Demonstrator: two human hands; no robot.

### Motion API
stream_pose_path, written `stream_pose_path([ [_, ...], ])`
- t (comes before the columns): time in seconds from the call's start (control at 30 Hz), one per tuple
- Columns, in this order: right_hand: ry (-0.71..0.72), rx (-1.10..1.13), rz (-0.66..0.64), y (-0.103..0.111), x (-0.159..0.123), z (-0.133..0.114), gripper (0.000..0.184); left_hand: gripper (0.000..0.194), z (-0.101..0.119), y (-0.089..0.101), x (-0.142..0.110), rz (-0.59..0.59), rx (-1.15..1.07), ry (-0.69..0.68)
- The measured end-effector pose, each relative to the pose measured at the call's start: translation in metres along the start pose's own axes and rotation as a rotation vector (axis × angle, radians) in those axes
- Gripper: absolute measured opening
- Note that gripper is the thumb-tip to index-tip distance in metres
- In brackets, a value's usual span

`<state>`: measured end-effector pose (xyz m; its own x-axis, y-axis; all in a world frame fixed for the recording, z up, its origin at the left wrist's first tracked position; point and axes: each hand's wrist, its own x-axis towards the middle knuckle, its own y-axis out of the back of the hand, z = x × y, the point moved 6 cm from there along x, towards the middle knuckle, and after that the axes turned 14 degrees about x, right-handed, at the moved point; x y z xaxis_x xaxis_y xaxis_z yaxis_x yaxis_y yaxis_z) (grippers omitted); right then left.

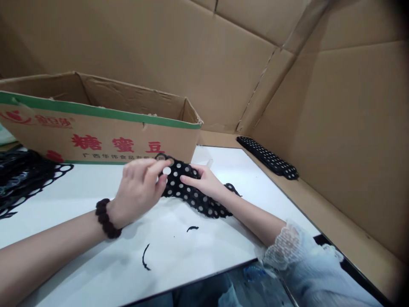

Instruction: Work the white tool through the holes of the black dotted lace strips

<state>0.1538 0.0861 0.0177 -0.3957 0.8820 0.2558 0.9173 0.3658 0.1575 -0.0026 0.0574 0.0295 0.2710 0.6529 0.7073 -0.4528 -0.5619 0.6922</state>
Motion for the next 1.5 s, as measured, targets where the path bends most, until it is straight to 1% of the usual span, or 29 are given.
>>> stream_pose_path([
  [0.07,0.009,0.023,-0.024,-0.008,-0.004,-0.002,0.028,0.042,0.009,-0.005,-0.001,-0.119,0.018,-0.083],
  [0.13,0.007,0.048,-0.057,-0.016,-0.008,-0.002,0.026,0.048,0.015,-0.012,-0.002,-0.256,-0.028,-0.103],
  [0.2,0.001,0.086,-0.077,-0.023,-0.012,-0.002,0.025,0.048,0.02,-0.018,-0.002,-0.375,-0.124,-0.082],
  [0.3,0.004,0.126,-0.072,-0.026,-0.016,-0.003,0.024,0.039,0.021,-0.023,-0.002,-0.52,-0.326,0.013],
  [0.37,0.016,0.129,-0.079,-0.026,-0.017,-0.005,0.023,0.034,0.02,-0.023,-0.001,-0.564,-0.481,0.075],
  [0.5,0.03,0.109,-0.108,-0.027,-0.017,-0.008,0.018,0.024,0.016,-0.023,0.002,-0.6,-0.811,0.182],
  [0.6,0.018,0.139,-0.095,-0.03,-0.017,-0.008,0.019,0.02,0.017,-0.028,0.001,-0.627,-0.978,0.285],
  [0.67,0.002,0.185,-0.076,-0.032,-0.017,-0.006,0.021,0.021,0.018,-0.03,-0.002,-0.614,-1.033,0.366],
  [0.77,-0.02,0.236,-0.054,-0.034,-0.017,-0.003,0.024,0.024,0.019,-0.034,-0.006,-0.579,-1.036,0.475],
  [0.83,-0.031,0.229,-0.029,-0.032,-0.018,0.001,0.023,0.024,0.013,-0.032,-0.004,-0.542,-0.996,0.524],
  [0.87,-0.035,0.217,-0.012,-0.03,-0.018,0.002,0.022,0.023,0.006,-0.03,-0.001,-0.507,-0.955,0.545],
  [0.9,-0.035,0.206,0.013,-0.026,-0.018,0.004,0.021,0.022,-0.003,-0.026,0.004,-0.46,-0.896,0.572],
  [0.93,-0.034,0.2,0.046,-0.021,-0.018,0.006,0.021,0.021,-0.016,-0.019,0.009,-0.382,-0.81,0.609],
  [1.0,-0.038,0.206,0.141,-0.009,-0.017,0.009,0.019,0.018,-0.043,0.0,0.018,-0.193,-0.615,0.688],
  [1.03,-0.047,0.214,0.201,-0.003,-0.017,0.011,0.017,0.018,-0.053,0.012,0.022,-0.07,-0.508,0.712],
  [1.07,-0.062,0.22,0.251,0.002,-0.017,0.013,0.016,0.016,-0.057,0.02,0.025,-0.014,-0.434,0.692],
  [1.1,-0.073,0.228,0.279,0.005,-0.017,0.014,0.016,0.016,-0.056,0.026,0.027,0.008,-0.35,0.639],
  [1.17,-0.086,0.242,0.267,0.003,-0.016,0.015,0.018,0.019,-0.036,0.03,0.029,-0.011,-0.066,0.382],
  [1.2,-0.082,0.251,0.243,0.0,-0.015,0.014,0.019,0.019,-0.023,0.026,0.027,-0.051,0.018,0.263],
  [1.23,-0.076,0.261,0.216,-0.004,-0.015,0.014,0.02,0.02,-0.011,0.019,0.023,-0.122,0.063,0.165],
  [1.27,-0.066,0.274,0.196,-0.007,-0.016,0.013,0.021,0.021,-0.003,0.011,0.018,-0.183,0.083,0.118],
  [1.3,-0.056,0.285,0.186,-0.01,-0.017,0.013,0.022,0.021,0.003,0.003,0.014,-0.252,0.075,0.092],
  [1.37,-0.039,0.301,0.184,-0.014,-0.02,0.012,0.023,0.02,0.007,-0.008,0.007,-0.342,0.027,0.107],
  [1.5,-0.052,0.345,0.164,-0.018,-0.022,0.012,0.023,0.021,0.009,-0.019,0.0,-0.474,-0.247,0.161],
])
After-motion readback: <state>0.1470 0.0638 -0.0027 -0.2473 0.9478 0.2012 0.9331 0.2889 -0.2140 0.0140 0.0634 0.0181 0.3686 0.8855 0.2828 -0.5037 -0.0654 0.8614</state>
